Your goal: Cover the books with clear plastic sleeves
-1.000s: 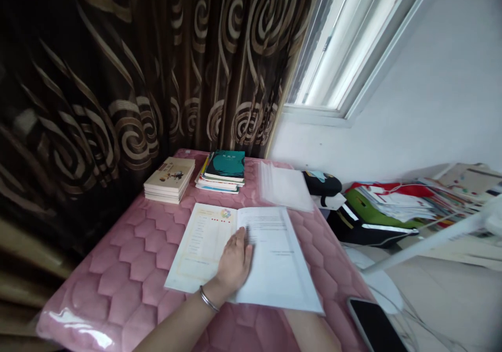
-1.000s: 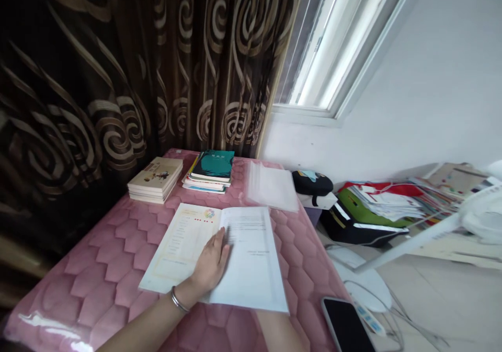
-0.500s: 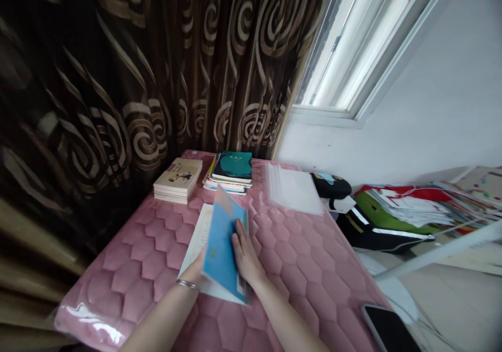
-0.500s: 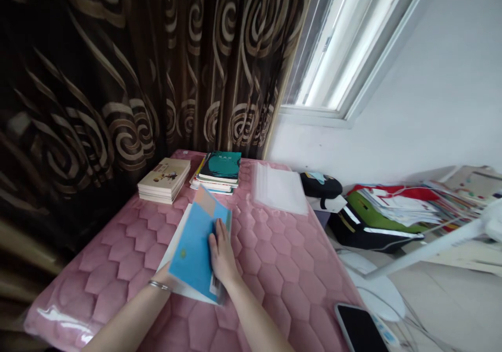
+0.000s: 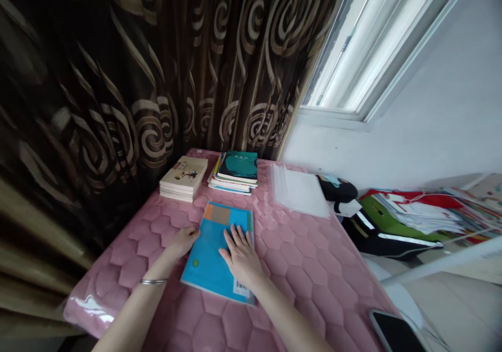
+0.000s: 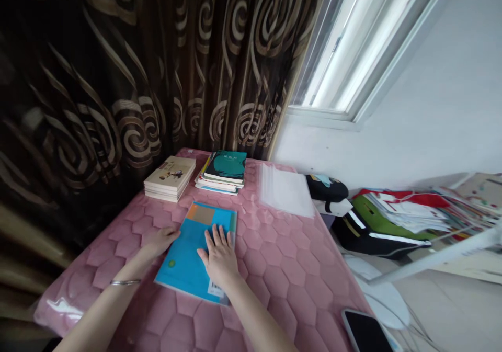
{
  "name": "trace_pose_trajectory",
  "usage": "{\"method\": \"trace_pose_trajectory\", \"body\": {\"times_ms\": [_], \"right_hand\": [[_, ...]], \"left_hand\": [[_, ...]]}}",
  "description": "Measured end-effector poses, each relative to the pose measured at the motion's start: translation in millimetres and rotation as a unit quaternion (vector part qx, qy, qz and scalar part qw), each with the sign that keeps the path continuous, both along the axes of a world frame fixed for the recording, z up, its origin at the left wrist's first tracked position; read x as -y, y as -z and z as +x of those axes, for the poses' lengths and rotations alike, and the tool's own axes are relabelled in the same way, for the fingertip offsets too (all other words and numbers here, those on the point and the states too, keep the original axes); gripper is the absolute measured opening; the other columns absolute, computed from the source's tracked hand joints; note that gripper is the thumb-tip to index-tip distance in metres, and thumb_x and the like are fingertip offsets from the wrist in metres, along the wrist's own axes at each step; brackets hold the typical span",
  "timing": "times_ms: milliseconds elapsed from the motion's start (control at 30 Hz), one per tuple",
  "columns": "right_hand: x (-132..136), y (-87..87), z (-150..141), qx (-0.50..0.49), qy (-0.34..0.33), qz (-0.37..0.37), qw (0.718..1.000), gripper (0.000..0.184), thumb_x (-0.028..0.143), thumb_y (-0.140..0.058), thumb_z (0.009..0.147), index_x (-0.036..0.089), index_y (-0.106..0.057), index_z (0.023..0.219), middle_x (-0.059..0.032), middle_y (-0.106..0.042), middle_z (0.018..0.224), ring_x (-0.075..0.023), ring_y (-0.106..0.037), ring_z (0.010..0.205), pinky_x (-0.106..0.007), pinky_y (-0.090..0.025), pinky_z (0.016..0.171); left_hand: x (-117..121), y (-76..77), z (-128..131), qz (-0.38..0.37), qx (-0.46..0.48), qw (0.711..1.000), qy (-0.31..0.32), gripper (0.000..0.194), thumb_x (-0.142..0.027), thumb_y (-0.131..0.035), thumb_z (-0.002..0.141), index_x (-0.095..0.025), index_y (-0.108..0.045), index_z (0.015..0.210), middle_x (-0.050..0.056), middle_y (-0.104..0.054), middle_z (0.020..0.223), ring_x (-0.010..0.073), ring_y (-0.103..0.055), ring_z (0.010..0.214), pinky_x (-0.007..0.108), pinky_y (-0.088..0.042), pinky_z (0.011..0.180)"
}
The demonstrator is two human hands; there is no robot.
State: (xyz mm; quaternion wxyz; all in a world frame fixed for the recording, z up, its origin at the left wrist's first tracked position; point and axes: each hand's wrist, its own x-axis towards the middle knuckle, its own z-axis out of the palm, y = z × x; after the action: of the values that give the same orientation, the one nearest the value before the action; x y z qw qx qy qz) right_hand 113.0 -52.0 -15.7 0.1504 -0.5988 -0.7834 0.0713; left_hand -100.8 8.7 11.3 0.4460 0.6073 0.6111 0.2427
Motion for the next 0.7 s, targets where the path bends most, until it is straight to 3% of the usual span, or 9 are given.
{"method": "trace_pose_trajectory", "body": {"times_ms": [67,167,267,367,433,567,700], "right_hand": [[0.6,-2.1,-2.1,0.010,-0.005,-0.012,1.000,0.066,0.057,-0.024,0.097,0.016,-0.035,0.147,-0.0109,-0.022,0.156,-0.0299,-0.014,0.145,-0.052,-0.015,0.118],[1.5,-5.3,-11.6,0.013,-0.048,-0.020,0.999,0.060,0.053,-0.025,0.098,0.020,-0.035,0.148,-0.0073,-0.021,0.157,-0.0286,-0.015,0.145,-0.052,-0.016,0.118],[-2.8,-8.0,-27.2,0.008,-0.109,-0.012,0.994,0.052,0.044,-0.026,0.100,0.023,-0.035,0.147,-0.0027,-0.023,0.156,-0.0258,-0.016,0.146,-0.051,-0.017,0.118],[-19.1,-10.4,-40.9,0.015,-0.141,-0.009,0.990,0.050,0.036,-0.029,0.100,0.023,-0.034,0.148,-0.0015,-0.026,0.156,-0.0236,-0.017,0.146,-0.050,-0.017,0.118],[-37.5,-11.3,-45.6,0.026,-0.148,-0.012,0.989,0.051,0.036,-0.030,0.099,0.022,-0.032,0.148,-0.0020,-0.028,0.155,-0.0223,-0.017,0.146,-0.049,-0.015,0.119],[-83.5,-12.9,-43.1,0.034,-0.113,-0.034,0.992,0.055,0.042,-0.023,0.100,0.018,-0.030,0.149,-0.0033,-0.024,0.156,-0.0210,-0.014,0.146,-0.046,-0.012,0.119],[-117.0,-17.9,-37.4,0.045,-0.007,-0.067,0.997,0.058,0.042,-0.019,0.100,0.014,-0.027,0.150,-0.0078,-0.019,0.157,-0.0216,-0.012,0.146,-0.044,-0.009,0.119]], "left_hand": [[-2.1,3.9,0.7,0.028,-0.101,0.995,0.006,0.029,-0.034,-0.050,0.085,-0.013,-0.061,0.070,0.013,-0.069,0.084,0.0300,-0.065,0.091,0.036,-0.046,0.077],[3.3,8.4,5.7,0.065,-0.201,0.977,0.015,0.029,-0.029,-0.043,0.089,-0.012,-0.065,0.082,0.017,-0.070,0.094,0.0311,-0.063,0.099,0.037,-0.045,0.082],[17.2,8.8,12.8,0.124,-0.317,0.940,0.027,0.039,-0.030,-0.034,0.095,-0.010,-0.067,0.094,0.021,-0.069,0.099,0.0320,-0.064,0.099,0.037,-0.048,0.077],[31.9,5.4,21.6,0.157,-0.412,0.897,0.034,0.048,-0.027,-0.024,0.097,-0.009,-0.068,0.101,0.023,-0.070,0.096,0.0333,-0.068,0.090,0.037,-0.050,0.068],[38.3,3.1,27.2,0.151,-0.438,0.886,0.025,0.050,-0.024,-0.021,0.098,-0.010,-0.068,0.102,0.022,-0.071,0.092,0.0336,-0.069,0.085,0.038,-0.051,0.063],[41.9,0.6,33.0,0.148,-0.450,0.881,0.012,0.051,-0.027,-0.021,0.099,-0.010,-0.069,0.099,0.022,-0.072,0.087,0.0347,-0.070,0.082,0.040,-0.052,0.061],[41.1,-0.2,32.9,0.149,-0.448,0.881,0.017,0.051,-0.026,-0.020,0.099,-0.009,-0.069,0.100,0.023,-0.072,0.088,0.0363,-0.070,0.082,0.042,-0.053,0.061]]}}
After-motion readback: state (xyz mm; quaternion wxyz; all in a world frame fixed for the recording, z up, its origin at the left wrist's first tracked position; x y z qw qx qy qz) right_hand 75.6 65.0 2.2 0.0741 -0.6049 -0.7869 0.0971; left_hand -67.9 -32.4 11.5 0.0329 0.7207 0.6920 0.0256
